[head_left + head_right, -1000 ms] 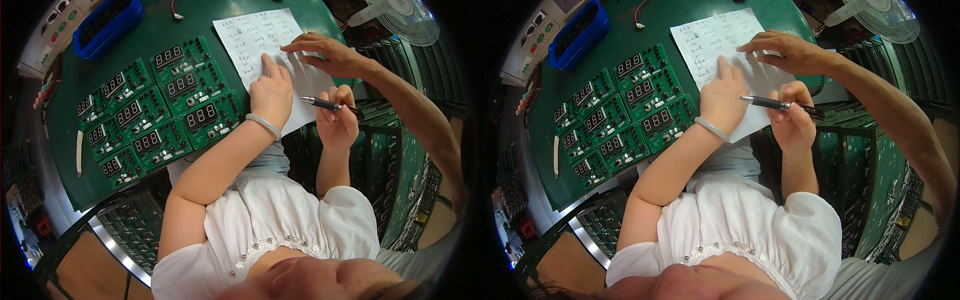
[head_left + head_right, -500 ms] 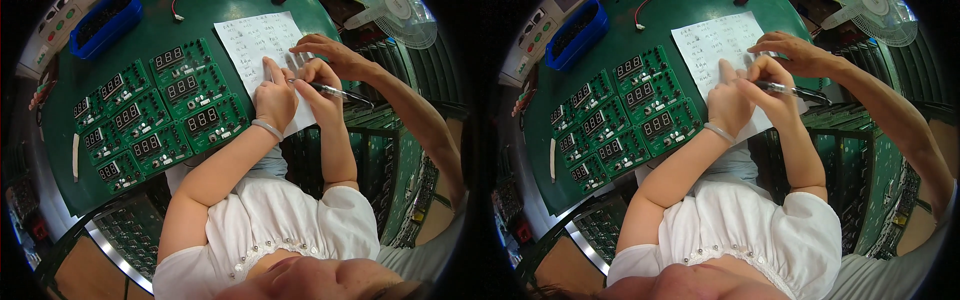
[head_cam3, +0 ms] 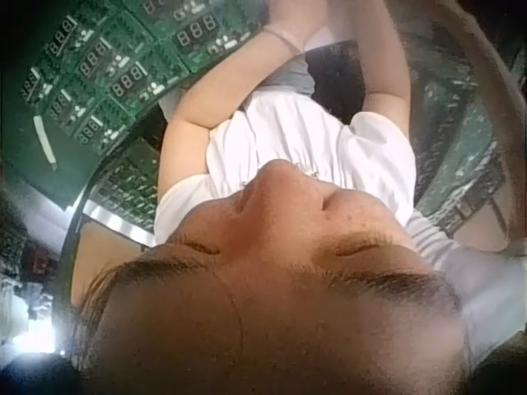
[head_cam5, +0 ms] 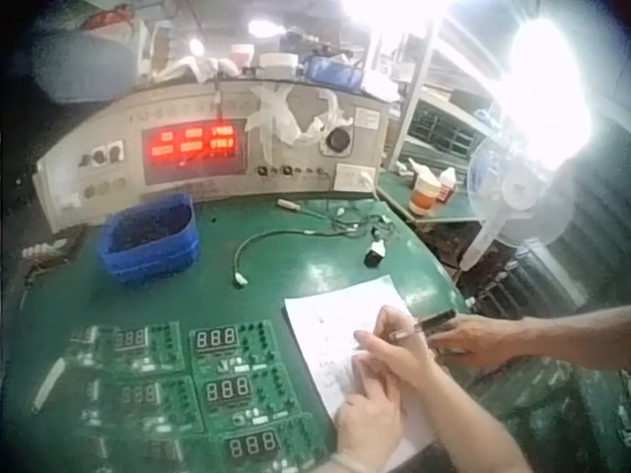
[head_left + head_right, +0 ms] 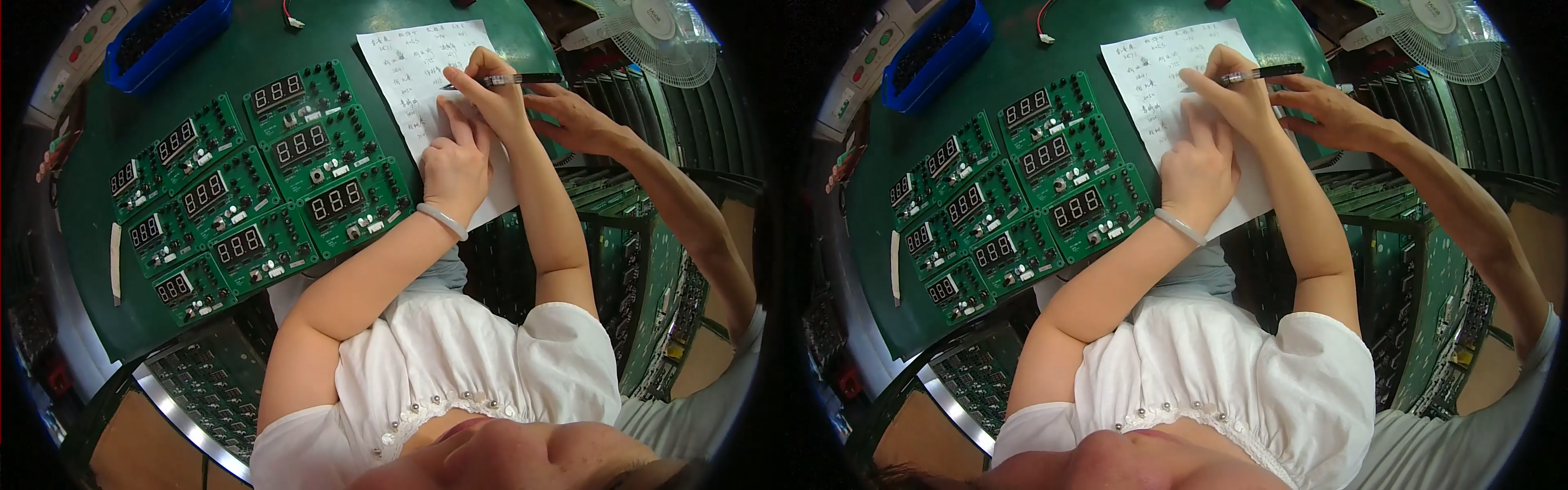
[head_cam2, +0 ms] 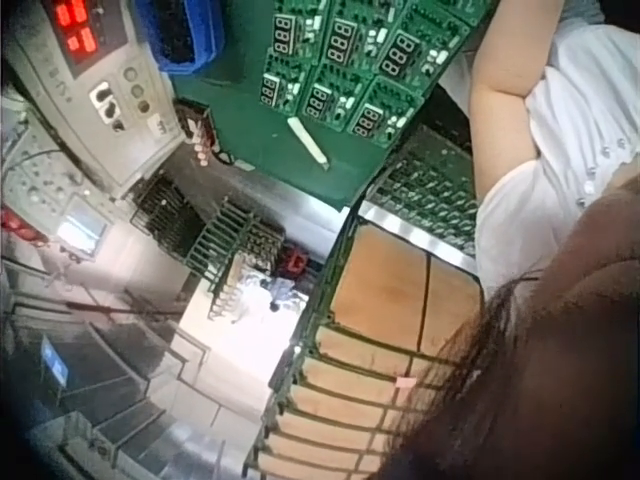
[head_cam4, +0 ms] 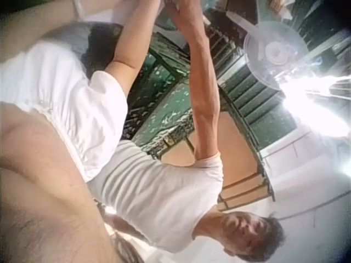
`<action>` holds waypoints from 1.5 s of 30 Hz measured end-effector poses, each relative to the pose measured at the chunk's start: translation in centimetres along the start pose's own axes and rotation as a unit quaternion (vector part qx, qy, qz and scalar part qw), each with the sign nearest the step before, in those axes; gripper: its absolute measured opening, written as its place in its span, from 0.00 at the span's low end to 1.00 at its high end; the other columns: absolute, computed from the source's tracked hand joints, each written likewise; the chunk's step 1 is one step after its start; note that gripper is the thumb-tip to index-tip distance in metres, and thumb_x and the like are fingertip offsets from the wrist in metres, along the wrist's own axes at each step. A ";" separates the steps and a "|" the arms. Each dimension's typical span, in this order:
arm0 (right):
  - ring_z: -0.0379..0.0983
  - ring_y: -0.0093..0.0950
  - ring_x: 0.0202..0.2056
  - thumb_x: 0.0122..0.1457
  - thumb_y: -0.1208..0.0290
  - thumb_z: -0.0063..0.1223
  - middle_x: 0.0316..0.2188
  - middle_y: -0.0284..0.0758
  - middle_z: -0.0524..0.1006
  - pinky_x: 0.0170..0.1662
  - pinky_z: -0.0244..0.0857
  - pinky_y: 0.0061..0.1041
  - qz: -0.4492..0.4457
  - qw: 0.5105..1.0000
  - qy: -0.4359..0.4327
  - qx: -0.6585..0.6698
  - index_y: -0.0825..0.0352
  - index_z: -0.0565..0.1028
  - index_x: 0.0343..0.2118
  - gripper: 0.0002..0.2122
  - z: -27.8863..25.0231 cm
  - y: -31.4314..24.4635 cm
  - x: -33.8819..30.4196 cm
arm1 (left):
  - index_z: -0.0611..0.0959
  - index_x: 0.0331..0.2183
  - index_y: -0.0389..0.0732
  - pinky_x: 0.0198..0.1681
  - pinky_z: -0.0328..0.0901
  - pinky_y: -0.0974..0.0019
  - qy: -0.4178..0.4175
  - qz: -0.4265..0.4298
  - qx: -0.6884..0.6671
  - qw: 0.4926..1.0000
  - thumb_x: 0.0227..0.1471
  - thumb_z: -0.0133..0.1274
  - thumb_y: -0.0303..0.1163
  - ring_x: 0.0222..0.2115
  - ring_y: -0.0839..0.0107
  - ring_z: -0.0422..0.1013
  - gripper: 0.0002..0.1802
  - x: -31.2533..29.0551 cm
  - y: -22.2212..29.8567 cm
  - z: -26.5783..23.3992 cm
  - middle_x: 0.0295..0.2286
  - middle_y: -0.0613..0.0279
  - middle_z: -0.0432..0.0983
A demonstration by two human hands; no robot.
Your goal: The person attaches electronic components to printed circuit boards by hand at an assembly station.
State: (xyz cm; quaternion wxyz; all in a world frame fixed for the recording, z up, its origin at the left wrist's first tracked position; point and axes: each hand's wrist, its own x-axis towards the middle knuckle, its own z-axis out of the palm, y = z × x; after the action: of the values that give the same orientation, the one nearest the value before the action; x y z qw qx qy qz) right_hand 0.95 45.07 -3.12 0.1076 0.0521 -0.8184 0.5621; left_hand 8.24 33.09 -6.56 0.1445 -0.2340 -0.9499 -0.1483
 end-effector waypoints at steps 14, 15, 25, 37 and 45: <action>0.57 0.15 0.19 0.53 0.72 0.62 0.13 0.27 0.64 0.22 0.51 0.21 -0.068 0.993 0.054 -0.078 0.68 0.65 0.18 0.15 1.2 1.3 -0.3 | 0.71 0.51 0.35 0.24 0.72 0.65 0.015 0.019 -0.036 0.999 0.47 0.60 0.40 0.21 0.61 0.75 0.32 -0.4 -1.0 -0.8 0.52 0.28 0.66; 0.57 0.15 0.19 0.53 0.72 0.62 0.13 0.27 0.64 0.22 0.51 0.21 -0.067 0.993 0.055 -0.078 0.68 0.65 0.18 0.15 1.1 1.3 -0.3 | 0.71 0.50 0.35 0.24 0.72 0.65 0.016 0.021 -0.037 0.999 0.47 0.60 0.40 0.21 0.61 0.75 0.32 -0.4 -1.0 -0.8 0.52 0.27 0.66; 0.56 0.16 0.19 0.52 0.72 0.62 0.13 0.29 0.64 0.22 0.52 0.21 -0.080 0.989 0.059 -0.105 0.69 0.65 0.18 0.15 0.7 0.9 -0.8 | 0.72 0.49 0.35 0.25 0.72 0.65 0.016 0.035 -0.020 0.999 0.47 0.60 0.42 0.25 0.60 0.77 0.31 -0.5 -0.6 -1.4 0.52 0.25 0.65; 0.56 0.16 0.19 0.53 0.72 0.63 0.14 0.28 0.65 0.22 0.50 0.21 -0.085 0.990 0.052 -0.100 0.67 0.65 0.17 0.16 0.6 1.1 -0.7 | 0.74 0.45 0.36 0.22 0.65 0.70 0.044 0.039 0.000 0.998 0.52 0.51 0.32 0.19 0.71 0.71 0.19 -0.4 -0.6 -1.1 0.52 0.28 0.68; 0.56 0.16 0.19 0.53 0.73 0.63 0.14 0.28 0.65 0.22 0.50 0.21 -0.081 0.990 0.047 -0.103 0.67 0.65 0.17 0.16 0.8 1.1 -0.6 | 0.73 0.47 0.36 0.23 0.68 0.68 0.027 0.039 -0.003 0.999 0.50 0.55 0.37 0.21 0.66 0.73 0.24 -0.5 -0.9 -1.1 0.52 0.27 0.67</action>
State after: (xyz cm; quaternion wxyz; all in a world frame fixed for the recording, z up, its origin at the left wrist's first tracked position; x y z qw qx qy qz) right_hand 1.19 44.73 -4.54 0.1961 0.0807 -0.8588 0.4664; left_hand 8.47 31.75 -5.88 0.1755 -0.2668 -0.9354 -0.1521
